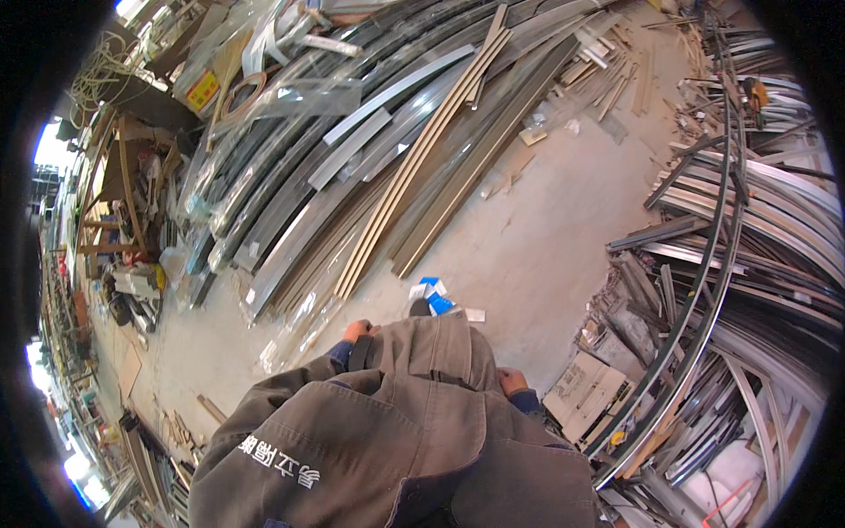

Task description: The person selects metal profiles from a pile, places them on a workbench, and measures their lengths with a tape measure. They mark the profiles with a pen and move around the workshop to retrieve and position materials.

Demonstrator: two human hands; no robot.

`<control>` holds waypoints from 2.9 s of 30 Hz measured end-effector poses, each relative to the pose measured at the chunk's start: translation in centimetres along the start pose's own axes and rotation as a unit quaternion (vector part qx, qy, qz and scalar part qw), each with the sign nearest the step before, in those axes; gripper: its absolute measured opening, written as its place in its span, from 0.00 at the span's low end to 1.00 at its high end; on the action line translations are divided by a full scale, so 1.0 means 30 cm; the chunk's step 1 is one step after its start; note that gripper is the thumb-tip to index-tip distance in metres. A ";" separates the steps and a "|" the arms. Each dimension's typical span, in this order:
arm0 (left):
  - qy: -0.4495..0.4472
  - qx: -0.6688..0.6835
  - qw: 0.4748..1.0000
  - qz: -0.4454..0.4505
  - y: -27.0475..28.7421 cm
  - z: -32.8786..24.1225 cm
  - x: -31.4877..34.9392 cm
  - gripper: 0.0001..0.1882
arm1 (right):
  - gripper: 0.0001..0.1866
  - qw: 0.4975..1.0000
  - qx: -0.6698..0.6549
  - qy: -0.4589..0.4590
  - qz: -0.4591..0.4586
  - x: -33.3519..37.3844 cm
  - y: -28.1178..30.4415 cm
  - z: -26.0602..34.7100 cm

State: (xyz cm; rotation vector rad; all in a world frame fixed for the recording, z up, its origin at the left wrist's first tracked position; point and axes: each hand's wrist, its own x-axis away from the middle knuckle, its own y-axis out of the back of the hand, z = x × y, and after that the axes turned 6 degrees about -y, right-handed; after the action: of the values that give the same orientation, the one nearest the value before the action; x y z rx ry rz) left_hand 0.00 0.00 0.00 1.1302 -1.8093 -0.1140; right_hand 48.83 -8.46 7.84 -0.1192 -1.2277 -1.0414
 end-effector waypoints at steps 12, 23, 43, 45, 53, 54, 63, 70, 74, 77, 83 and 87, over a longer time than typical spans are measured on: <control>-0.037 -0.010 0.999 -0.015 0.039 -0.037 -0.050 0.26 | 0.18 0.997 -0.059 0.004 -0.040 0.011 -0.004 0.040; -0.005 0.001 1.000 -0.004 0.038 -0.037 -0.057 0.27 | 0.18 0.997 -0.053 0.024 -0.053 0.002 -0.016 0.029; -0.023 -0.019 1.000 0.003 0.037 -0.070 -0.083 0.27 | 0.18 0.994 -0.083 0.016 -0.064 -0.006 -0.035 -0.024; -0.030 -0.016 0.999 0.004 0.037 -0.067 -0.087 0.27 | 0.18 0.996 -0.074 0.016 -0.056 -0.001 -0.026 -0.011; -0.034 -0.027 0.999 0.006 0.030 -0.068 -0.103 0.28 | 0.17 0.995 -0.069 0.017 -0.073 -0.001 -0.027 -0.019; -0.033 -0.028 0.999 0.007 0.035 -0.075 -0.102 0.28 | 0.18 0.996 -0.070 0.010 -0.063 -0.004 -0.022 -0.012; -0.016 -0.021 1.000 -0.002 0.042 -0.088 -0.100 0.27 | 0.19 0.996 -0.048 0.034 -0.063 -0.039 -0.043 -0.051; -0.030 -0.023 0.999 0.011 0.027 -0.036 -0.154 0.27 | 0.17 0.995 -0.085 0.001 -0.046 -0.018 0.002 0.030; -0.021 -0.038 0.999 0.024 0.042 -0.095 -0.162 0.27 | 0.17 0.994 -0.086 -0.002 -0.069 0.002 0.022 0.039; -0.026 -0.039 0.998 0.030 0.034 -0.136 -0.176 0.27 | 0.18 0.992 -0.090 -0.019 -0.083 0.007 0.040 0.012; -0.028 -0.039 0.998 0.031 0.014 -0.197 -0.173 0.27 | 0.18 0.990 -0.104 -0.033 -0.086 0.027 0.128 0.029; -0.027 -0.044 0.999 0.013 -0.014 -0.232 -0.181 0.27 | 0.18 0.991 -0.110 -0.016 -0.076 -0.013 0.183 0.006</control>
State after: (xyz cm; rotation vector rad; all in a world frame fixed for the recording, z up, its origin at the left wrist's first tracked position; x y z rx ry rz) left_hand 6.11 6.36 -0.16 1.0510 -1.8486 -0.2086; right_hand 52.58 -5.06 9.99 -0.2155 -1.1625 -1.3114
